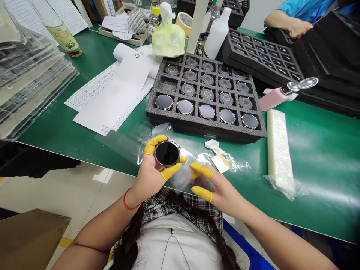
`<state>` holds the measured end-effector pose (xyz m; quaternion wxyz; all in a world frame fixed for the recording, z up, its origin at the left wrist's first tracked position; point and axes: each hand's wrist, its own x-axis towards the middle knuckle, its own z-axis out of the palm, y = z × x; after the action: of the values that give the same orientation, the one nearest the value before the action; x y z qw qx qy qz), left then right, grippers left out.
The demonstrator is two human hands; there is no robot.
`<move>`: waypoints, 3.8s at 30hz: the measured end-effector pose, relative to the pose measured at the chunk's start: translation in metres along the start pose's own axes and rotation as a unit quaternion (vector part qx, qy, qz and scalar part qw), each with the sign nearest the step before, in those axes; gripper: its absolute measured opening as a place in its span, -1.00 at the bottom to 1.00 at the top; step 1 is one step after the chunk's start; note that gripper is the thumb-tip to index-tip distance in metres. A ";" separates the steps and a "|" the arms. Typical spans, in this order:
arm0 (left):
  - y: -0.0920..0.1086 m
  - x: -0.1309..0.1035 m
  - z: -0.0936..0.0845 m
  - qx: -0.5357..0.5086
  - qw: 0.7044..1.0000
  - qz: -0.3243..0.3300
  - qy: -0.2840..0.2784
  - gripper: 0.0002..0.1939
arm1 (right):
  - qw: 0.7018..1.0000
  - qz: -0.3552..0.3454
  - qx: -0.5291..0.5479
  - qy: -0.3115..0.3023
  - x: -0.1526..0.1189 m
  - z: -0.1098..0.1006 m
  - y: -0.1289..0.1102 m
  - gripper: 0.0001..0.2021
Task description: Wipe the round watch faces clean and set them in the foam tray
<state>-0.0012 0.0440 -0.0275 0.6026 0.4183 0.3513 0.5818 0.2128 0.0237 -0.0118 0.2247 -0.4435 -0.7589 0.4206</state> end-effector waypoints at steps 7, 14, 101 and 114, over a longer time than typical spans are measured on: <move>0.010 0.000 -0.002 0.025 0.999 0.014 0.017 -0.39 | 0.987 0.103 0.127 0.009 0.009 0.000 -0.015 -0.68; 0.009 -0.024 0.004 0.045 0.992 -0.098 -0.062 -0.35 | 0.990 0.097 0.094 0.040 0.008 -0.009 -0.018 -0.65; -0.021 -0.010 -0.008 0.265 0.934 -0.134 -0.197 -0.40 | 0.912 0.209 0.352 -0.008 0.040 -0.011 -0.004 -0.81; -0.021 -0.010 -0.007 0.270 0.934 -0.133 -0.194 -0.40 | 0.911 0.211 0.353 -0.014 0.039 -0.012 -0.005 -0.80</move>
<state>0.0002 0.0356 -0.0497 0.5954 0.6194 0.4237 0.2869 0.1996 0.0617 -0.0022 0.2620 -0.4795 -0.4526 0.7047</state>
